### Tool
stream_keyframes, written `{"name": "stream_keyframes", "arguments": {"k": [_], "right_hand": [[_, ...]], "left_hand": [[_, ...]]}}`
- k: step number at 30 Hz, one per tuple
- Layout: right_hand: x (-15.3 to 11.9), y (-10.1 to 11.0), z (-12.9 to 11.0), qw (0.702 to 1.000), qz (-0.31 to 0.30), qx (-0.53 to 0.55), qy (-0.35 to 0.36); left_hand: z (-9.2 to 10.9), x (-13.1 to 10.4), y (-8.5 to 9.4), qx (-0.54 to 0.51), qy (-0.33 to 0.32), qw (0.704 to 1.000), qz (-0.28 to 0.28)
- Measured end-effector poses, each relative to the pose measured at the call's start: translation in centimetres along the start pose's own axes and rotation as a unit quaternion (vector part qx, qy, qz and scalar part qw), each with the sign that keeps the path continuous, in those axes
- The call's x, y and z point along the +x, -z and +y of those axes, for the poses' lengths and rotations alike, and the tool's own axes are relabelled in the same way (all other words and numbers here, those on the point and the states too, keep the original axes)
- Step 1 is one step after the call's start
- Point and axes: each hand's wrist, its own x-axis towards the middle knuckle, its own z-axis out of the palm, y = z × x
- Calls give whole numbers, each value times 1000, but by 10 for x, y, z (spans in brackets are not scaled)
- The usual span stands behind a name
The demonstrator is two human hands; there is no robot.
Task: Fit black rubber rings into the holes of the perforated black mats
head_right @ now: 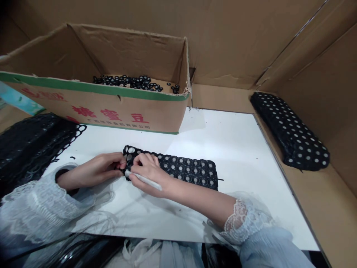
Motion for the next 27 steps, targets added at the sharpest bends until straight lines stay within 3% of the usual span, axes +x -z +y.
{"name": "stream_keyframes", "arguments": {"k": [7, 14, 27], "right_hand": [[1, -9, 0, 1000, -1, -31, 0], [0, 0, 0, 999, 9, 39, -6], [0, 3, 1, 999, -3, 44, -21]], "left_hand": [[2, 0, 0, -2, 0, 1000, 7], [-3, 1, 2, -47, -5, 999, -17], [-2, 1, 1, -75, -15, 997, -23]]}}
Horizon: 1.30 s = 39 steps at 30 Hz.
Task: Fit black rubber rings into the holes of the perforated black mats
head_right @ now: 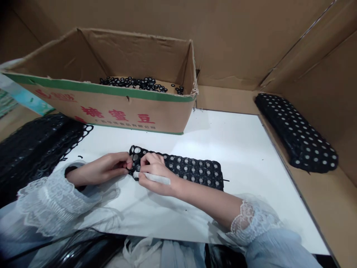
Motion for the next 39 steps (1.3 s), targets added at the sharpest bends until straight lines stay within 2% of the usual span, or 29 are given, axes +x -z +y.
{"name": "stream_keyframes", "arguments": {"k": [7, 13, 21, 30, 36, 39], "right_hand": [[1, -9, -4, 998, 12, -65, 8], [1, -5, -3, 1000, 7, -15, 0], [1, -6, -2, 999, 29, 19, -13], [-1, -6, -1, 999, 39, 5, -5], [-1, -10, -4, 998, 38, -47, -2], [1, -9, -3, 999, 32, -33, -5]], "left_hand": [[-2, -1, -2, -1, -15, 1000, 10], [-2, -1, 0, 6, -5, 1000, 5], [-2, -1, -1, 0, -7, 1000, 9], [-3, 0, -1, -6, -10, 1000, 10], [-2, -1, -2, -6, 1, 1000, 19], [-3, -2, -1, -4, 1, 1000, 22]]}}
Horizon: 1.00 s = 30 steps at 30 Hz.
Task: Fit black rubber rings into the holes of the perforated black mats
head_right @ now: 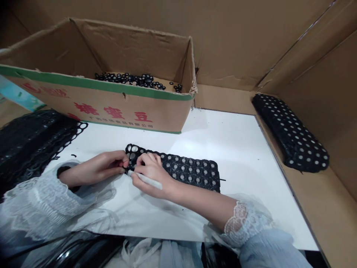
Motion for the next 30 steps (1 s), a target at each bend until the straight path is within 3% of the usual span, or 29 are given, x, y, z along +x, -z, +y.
{"name": "stream_keyframes", "arguments": {"k": [9, 15, 23, 30], "right_hand": [[0, 2, 0, 1000, -2, 21, -6], [-1, 0, -3, 1000, -16, -23, -6], [-7, -10, -6, 995, 18, -95, 1], [-2, 1, 0, 998, 26, 55, -24]], "left_hand": [[-1, 0, 0, 6, -1, 1000, -9], [0, 0, 0, 0, -1, 1000, -11], [-1, 0, -1, -2, 7, 1000, -15], [0, -1, 1, -14, 11, 1000, -15]]}}
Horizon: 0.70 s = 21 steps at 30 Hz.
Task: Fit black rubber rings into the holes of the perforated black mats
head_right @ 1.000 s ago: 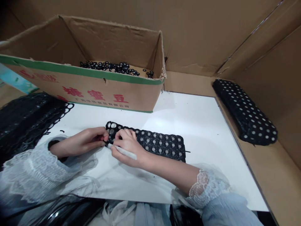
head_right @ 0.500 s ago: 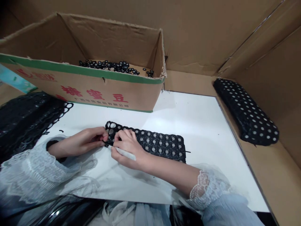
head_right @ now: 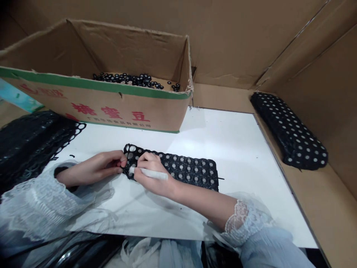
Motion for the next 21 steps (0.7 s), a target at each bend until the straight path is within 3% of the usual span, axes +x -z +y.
{"name": "stream_keyframes", "arguments": {"k": [21], "right_hand": [[-2, 2, 1, 997, -20, -55, 41]], "left_hand": [[-1, 1, -2, -19, 1, 1000, 12]]}}
